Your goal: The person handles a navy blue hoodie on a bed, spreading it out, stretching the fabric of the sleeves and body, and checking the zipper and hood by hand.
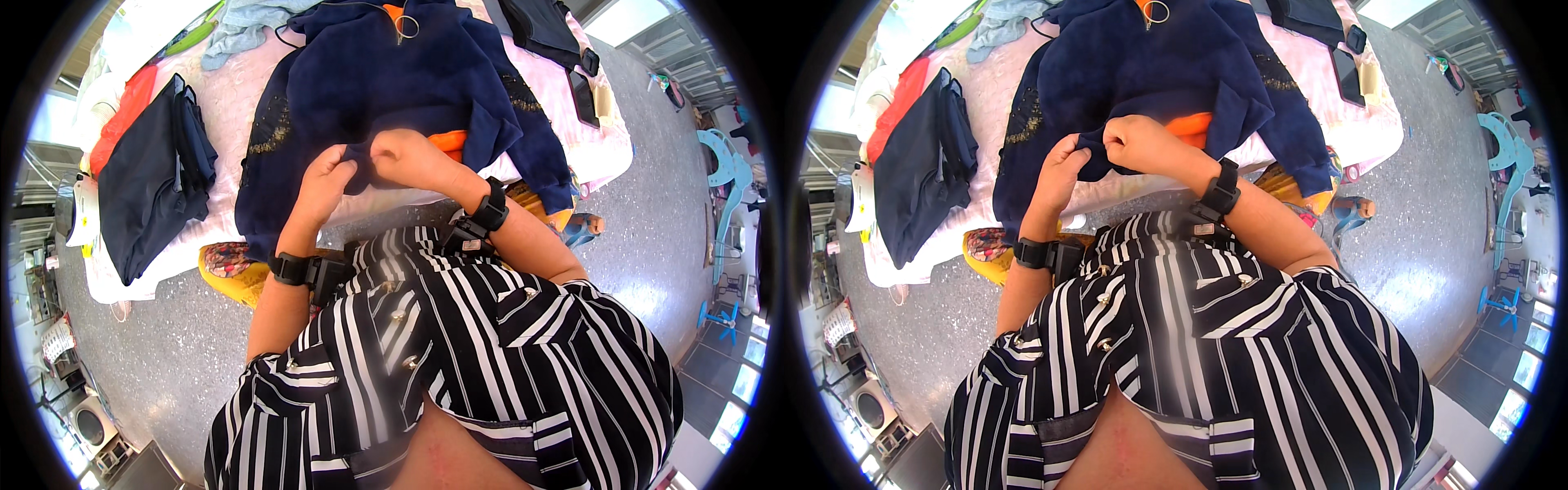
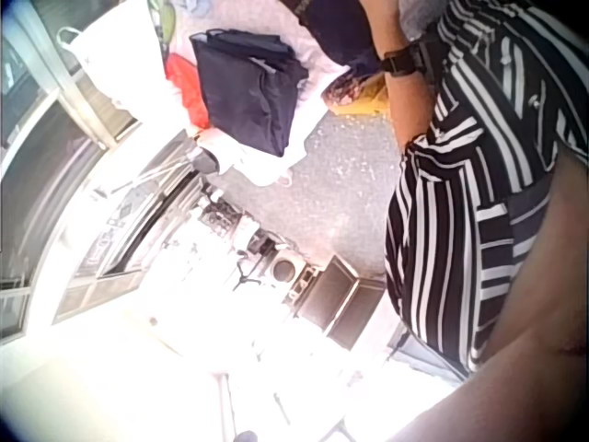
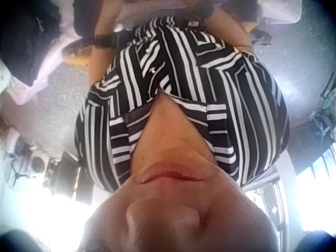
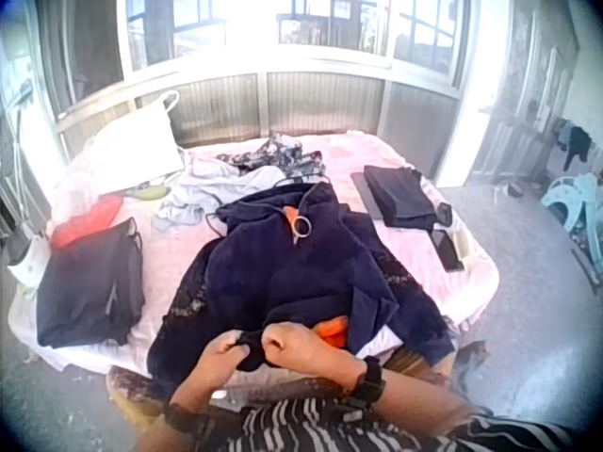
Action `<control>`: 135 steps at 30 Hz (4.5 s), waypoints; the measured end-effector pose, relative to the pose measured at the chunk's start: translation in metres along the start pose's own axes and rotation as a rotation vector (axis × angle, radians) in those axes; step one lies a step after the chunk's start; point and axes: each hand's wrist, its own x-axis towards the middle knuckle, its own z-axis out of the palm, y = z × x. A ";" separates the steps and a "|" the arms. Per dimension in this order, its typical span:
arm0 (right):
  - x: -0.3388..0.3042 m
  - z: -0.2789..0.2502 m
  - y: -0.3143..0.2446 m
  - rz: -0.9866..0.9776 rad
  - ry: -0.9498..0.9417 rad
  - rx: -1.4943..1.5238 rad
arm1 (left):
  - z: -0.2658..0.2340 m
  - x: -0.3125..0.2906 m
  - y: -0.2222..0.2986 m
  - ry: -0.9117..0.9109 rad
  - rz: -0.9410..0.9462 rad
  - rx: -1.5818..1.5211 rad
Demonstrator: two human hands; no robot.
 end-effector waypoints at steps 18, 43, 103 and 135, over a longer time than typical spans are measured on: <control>-0.002 0.015 0.000 0.052 0.220 0.136 | 0.004 0.000 0.001 -0.009 0.075 -0.015; 0.000 0.003 -0.006 -0.003 0.194 0.074 | 0.009 0.008 -0.004 0.128 0.109 0.279; 0.007 0.009 -0.030 -0.022 0.201 0.029 | -0.003 0.012 -0.014 0.154 0.237 0.118; -0.005 0.012 -0.007 0.501 -0.091 1.548 | -0.007 -0.004 0.017 0.271 0.372 0.585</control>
